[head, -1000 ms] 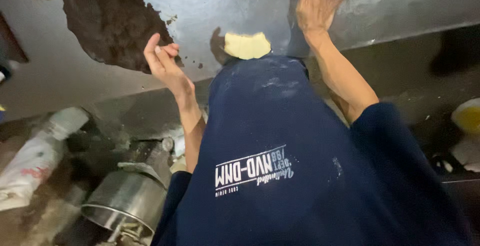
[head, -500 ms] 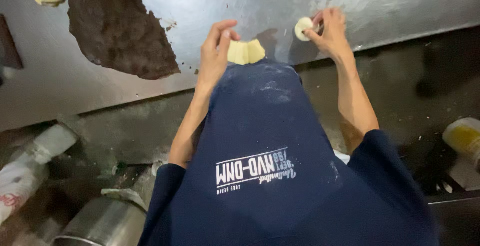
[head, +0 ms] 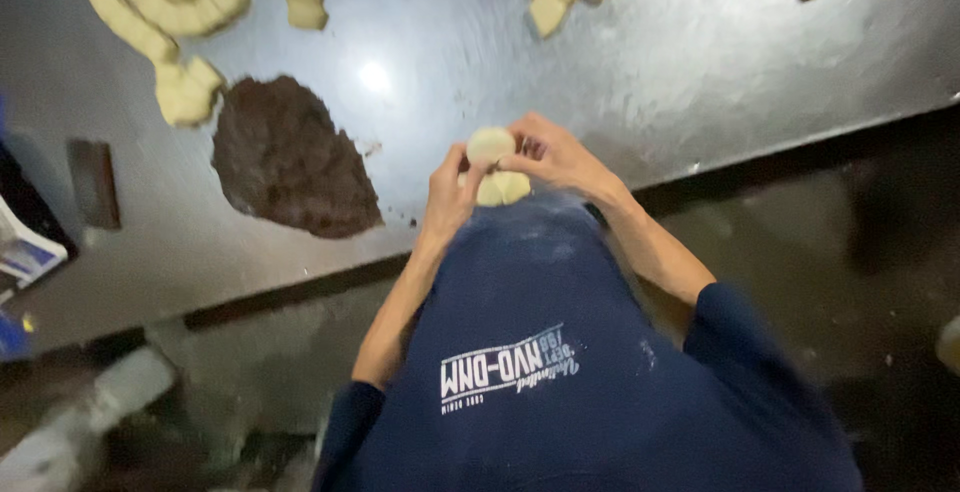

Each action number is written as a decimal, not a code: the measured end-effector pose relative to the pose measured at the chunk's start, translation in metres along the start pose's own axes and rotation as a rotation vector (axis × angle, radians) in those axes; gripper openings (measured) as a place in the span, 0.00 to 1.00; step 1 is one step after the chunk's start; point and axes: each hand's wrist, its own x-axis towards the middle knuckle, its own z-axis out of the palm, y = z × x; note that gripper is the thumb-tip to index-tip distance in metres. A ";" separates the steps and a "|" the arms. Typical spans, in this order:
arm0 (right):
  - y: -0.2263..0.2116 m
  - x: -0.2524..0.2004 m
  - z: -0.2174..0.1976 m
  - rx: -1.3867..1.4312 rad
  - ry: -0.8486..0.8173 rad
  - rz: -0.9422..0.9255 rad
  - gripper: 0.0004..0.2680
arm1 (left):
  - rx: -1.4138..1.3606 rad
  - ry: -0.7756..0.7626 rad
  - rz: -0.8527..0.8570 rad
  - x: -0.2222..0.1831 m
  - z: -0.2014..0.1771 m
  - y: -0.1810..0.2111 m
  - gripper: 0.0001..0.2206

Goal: The person prepares individual pieces of dough by hand, pulling a small portion from a larger mass, flattening it against a metal table, folding it over, and placing the shaped piece into a group with others.

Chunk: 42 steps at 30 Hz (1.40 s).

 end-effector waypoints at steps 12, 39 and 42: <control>-0.024 0.069 -0.144 0.461 0.729 -0.185 0.16 | -0.151 0.134 0.062 -0.009 -0.026 0.005 0.16; -0.008 0.015 0.027 -0.037 0.205 0.388 0.11 | -0.356 0.859 0.501 -0.059 -0.177 -0.045 0.22; 0.015 -0.006 0.024 -0.006 0.374 0.439 0.10 | -0.153 0.870 0.547 -0.054 -0.210 -0.048 0.17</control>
